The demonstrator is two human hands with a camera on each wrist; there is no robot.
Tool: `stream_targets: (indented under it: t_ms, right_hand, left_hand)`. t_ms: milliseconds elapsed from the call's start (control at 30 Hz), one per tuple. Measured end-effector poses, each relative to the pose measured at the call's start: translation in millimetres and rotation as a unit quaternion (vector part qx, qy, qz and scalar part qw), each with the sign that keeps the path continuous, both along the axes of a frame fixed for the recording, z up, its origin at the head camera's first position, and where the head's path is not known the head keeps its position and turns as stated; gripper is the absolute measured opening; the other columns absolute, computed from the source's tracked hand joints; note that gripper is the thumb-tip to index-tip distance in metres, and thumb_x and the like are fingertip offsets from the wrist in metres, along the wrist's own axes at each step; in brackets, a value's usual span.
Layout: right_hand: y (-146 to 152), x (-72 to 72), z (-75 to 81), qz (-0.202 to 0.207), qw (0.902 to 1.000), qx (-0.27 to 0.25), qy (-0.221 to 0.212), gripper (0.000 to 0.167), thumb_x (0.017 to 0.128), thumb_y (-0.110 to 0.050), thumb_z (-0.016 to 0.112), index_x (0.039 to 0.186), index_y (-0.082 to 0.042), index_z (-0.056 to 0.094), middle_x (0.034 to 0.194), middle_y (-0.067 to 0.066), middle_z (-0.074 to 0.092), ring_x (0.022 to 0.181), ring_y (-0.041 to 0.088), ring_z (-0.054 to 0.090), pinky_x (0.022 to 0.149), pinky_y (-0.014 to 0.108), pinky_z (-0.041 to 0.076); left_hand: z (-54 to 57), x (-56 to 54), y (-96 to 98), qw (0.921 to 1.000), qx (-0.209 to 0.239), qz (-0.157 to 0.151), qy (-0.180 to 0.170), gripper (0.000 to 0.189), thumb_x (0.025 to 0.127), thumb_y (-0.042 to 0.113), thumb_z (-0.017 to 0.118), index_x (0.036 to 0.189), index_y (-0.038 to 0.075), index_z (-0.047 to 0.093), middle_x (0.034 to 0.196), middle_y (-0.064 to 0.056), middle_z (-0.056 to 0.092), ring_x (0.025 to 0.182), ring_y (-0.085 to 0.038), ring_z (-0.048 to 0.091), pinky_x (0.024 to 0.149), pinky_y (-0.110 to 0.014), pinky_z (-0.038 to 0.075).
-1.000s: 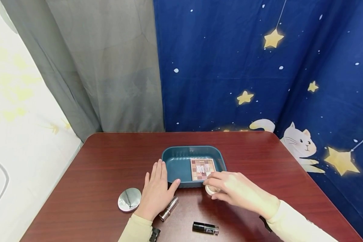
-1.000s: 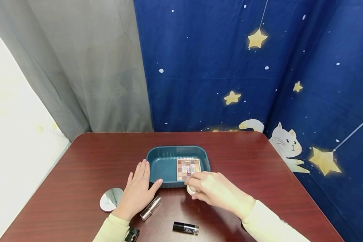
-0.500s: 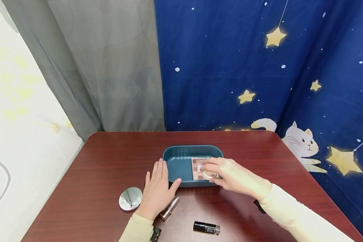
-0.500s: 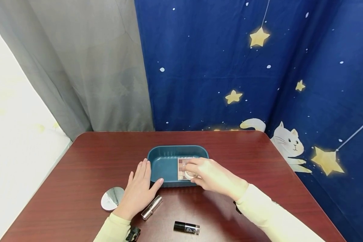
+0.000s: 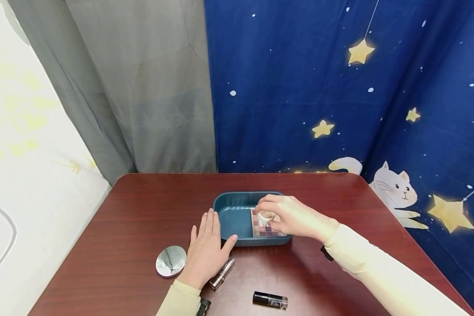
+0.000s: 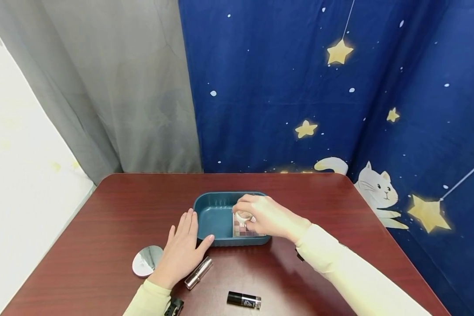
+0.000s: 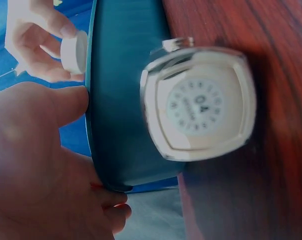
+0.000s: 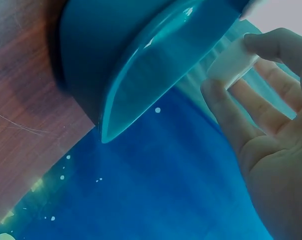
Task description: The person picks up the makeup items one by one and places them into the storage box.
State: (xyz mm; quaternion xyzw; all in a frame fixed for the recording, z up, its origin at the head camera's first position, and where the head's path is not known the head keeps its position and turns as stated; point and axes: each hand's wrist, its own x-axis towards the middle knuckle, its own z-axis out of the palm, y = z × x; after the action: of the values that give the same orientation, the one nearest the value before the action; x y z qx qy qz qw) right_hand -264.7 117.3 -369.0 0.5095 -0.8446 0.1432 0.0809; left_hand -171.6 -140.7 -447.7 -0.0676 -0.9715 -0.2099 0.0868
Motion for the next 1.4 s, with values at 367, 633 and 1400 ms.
stream_targets:
  t_ms: [367, 633, 1400]
  right_hand:
    - [-22, -28.2, -3.6, 0.005, 0.9994, 0.035, 0.003, 0.04, 0.086, -0.007, 0.078, 0.123, -0.02, 0.07, 0.116, -0.004, 0.061, 0.093, 0.009, 0.064, 0.08, 0.024, 0.054]
    - [-34, -40.9, -7.9, -0.004, 0.9983, 0.052, -0.026, 0.042, 0.087, -0.009, 0.079, 0.126, -0.019, 0.069, 0.116, -0.001, 0.059, 0.091, 0.011, 0.065, 0.08, 0.023, 0.055]
    - [-65, -69.8, -19.8, -0.026, 0.9918, 0.124, 0.017, 0.039, 0.083, -0.018, 0.085, 0.12, -0.018, 0.074, 0.106, -0.001, 0.066, 0.082, 0.011, 0.062, 0.076, 0.027, 0.055]
  left_hand:
    - [0.3, -0.5, 1.1, 1.0, -0.001, 0.001, 0.002, 0.087, 0.101, 0.056, 0.05, 0.156, -0.006, 0.024, 0.165, -0.02, 0.015, 0.152, -0.036, 0.014, 0.115, -0.065, 0.017]
    - [1.2, -0.7, 3.0, 1.0, -0.006, -0.001, 0.005, 0.087, 0.101, 0.056, 0.05, 0.156, -0.006, 0.024, 0.165, -0.02, 0.015, 0.152, -0.036, 0.015, 0.115, -0.064, 0.017]
    - [-2.8, -3.0, 1.4, 1.0, -0.005, 0.006, 0.004, 0.089, 0.1, 0.058, 0.049, 0.157, -0.006, 0.023, 0.166, -0.019, 0.013, 0.152, -0.035, 0.013, 0.116, -0.064, 0.017]
